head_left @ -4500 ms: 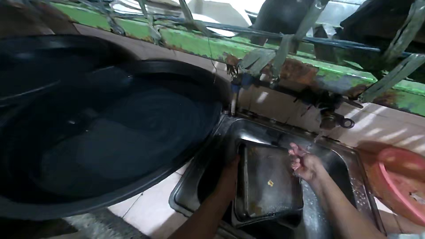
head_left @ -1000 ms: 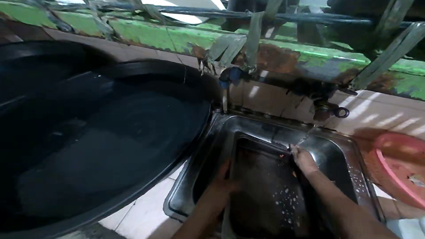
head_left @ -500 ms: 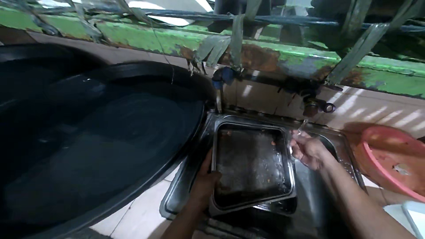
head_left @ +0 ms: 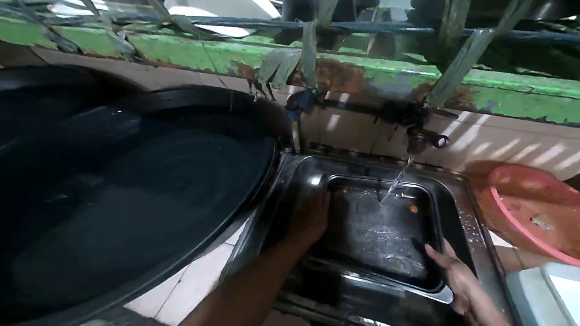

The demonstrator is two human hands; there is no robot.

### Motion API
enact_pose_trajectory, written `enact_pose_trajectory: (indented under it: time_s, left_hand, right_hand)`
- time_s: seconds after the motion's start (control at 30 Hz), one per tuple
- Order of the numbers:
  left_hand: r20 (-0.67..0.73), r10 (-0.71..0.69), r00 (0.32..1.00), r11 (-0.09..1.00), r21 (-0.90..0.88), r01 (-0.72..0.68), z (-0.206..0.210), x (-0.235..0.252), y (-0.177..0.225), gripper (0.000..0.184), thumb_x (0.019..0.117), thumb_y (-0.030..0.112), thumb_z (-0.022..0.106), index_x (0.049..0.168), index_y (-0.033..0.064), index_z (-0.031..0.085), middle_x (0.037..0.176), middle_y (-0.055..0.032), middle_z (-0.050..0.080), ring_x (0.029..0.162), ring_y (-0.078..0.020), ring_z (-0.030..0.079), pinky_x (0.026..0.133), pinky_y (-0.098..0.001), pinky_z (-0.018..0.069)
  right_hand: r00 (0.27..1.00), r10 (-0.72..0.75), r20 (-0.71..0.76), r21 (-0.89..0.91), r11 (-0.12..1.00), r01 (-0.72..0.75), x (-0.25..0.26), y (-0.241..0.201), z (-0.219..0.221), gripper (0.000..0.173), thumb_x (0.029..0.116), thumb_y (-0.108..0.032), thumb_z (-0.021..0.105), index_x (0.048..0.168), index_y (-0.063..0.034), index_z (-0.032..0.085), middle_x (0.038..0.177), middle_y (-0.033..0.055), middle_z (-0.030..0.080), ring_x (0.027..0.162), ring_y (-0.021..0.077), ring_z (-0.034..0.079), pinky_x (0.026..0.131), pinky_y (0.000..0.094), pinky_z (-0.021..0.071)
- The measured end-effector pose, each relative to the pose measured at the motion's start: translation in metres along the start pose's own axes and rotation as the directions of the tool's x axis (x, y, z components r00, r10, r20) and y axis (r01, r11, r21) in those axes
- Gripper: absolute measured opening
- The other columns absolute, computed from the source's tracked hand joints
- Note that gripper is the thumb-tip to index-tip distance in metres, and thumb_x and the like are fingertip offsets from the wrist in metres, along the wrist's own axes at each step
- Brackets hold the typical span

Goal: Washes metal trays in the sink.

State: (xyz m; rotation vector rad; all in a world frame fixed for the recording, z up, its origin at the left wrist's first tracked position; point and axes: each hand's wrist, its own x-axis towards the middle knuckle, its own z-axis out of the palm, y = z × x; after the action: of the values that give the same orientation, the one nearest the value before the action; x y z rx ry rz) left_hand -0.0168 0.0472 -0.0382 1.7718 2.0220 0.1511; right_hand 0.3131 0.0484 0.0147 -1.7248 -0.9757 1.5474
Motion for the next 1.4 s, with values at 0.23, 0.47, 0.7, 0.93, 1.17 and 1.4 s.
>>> enact_pose_trajectory:
  time_s: [0.23, 0.47, 0.7, 0.93, 1.17, 1.4]
  left_hand:
    - [-0.132, 0.052, 0.990, 0.985, -0.157, -0.072, 0.061, 0.038, 0.116, 0.077, 0.1047, 0.058, 0.039, 0.161, 0.0053, 0.032, 0.170, -0.0182, 0.019, 0.159, -0.0342, 0.009, 0.126, -0.0612, 0.0034]
    - [0.091, 0.388, 0.917, 0.849, -0.423, -0.316, 0.048, -0.031, 0.205, 0.051, 0.1064, 0.022, 0.042, 0.154, 0.0023, 0.044, 0.167, -0.0136, 0.030, 0.158, -0.0279, 0.018, 0.128, -0.0527, 0.0094]
    - [-0.052, 0.682, 0.729, 0.720, -0.129, -0.682, 0.047, -0.039, 0.055, 0.035, 0.1072, 0.027, 0.050, 0.130, 0.0065, 0.067, 0.139, -0.0093, 0.065, 0.137, -0.0255, 0.054, 0.120, -0.0470, 0.0360]
    - [0.234, 0.534, 0.812, 0.828, 0.051, -0.559, 0.009, 0.017, 0.012, 0.057, 0.1077, 0.057, 0.032, 0.145, 0.0218, 0.057, 0.157, -0.0011, 0.049, 0.157, -0.0273, 0.023, 0.123, -0.0690, 0.0001]
    - [0.223, 0.244, 0.944, 0.967, 0.022, -0.255, 0.037, 0.041, 0.061, 0.076, 0.1069, 0.057, 0.033, 0.159, 0.0019, 0.034, 0.168, -0.0167, 0.026, 0.158, -0.0306, 0.014, 0.127, -0.0567, -0.0046]
    - [0.031, 0.392, 0.920, 0.848, -0.399, -0.348, 0.065, 0.022, 0.186, 0.059, 0.1034, 0.015, 0.046, 0.161, 0.0157, 0.034, 0.170, -0.0042, 0.024, 0.157, -0.0228, 0.021, 0.128, -0.0515, 0.0133]
  right_hand:
    - [0.999, -0.016, 0.029, 0.054, 0.998, 0.015, -0.013, 0.006, 0.027, 0.060, 0.1066, -0.023, 0.051, 0.162, -0.0186, 0.028, 0.159, 0.0091, 0.042, 0.133, 0.0161, 0.054, 0.104, 0.0377, 0.0509]
    - [0.978, -0.195, -0.068, 0.046, 0.979, 0.198, 0.002, 0.003, 0.017, 0.056, 0.1091, -0.021, 0.043, 0.161, -0.0088, 0.027, 0.148, 0.0097, 0.053, 0.124, 0.0071, 0.059, 0.103, 0.0260, 0.0494]
    - [0.964, -0.225, -0.144, -0.031, 0.974, 0.223, -0.004, -0.009, -0.033, 0.059, 0.1083, -0.020, 0.044, 0.162, -0.0111, 0.022, 0.152, 0.0102, 0.047, 0.122, 0.0049, 0.059, 0.099, 0.0251, 0.0517]
    - [0.967, -0.135, -0.215, -0.029, 0.991, 0.132, -0.001, 0.002, -0.037, 0.050, 0.1029, -0.014, 0.054, 0.150, -0.0043, 0.041, 0.122, 0.0086, 0.064, 0.102, 0.0078, 0.065, 0.088, 0.0320, 0.0560]
    - [0.994, -0.007, -0.111, -0.034, 0.999, 0.003, -0.023, 0.002, -0.034, 0.073, 0.0963, -0.009, 0.052, 0.162, -0.0173, 0.021, 0.142, 0.0123, 0.052, 0.114, 0.0131, 0.060, 0.091, 0.0372, 0.0545]
    - [0.996, 0.082, 0.036, 0.124, 0.989, -0.086, -0.037, 0.020, 0.017, 0.080, 0.0860, 0.000, 0.054, 0.159, -0.0146, 0.027, 0.135, 0.0120, 0.056, 0.108, 0.0142, 0.064, 0.082, 0.0364, 0.0579]
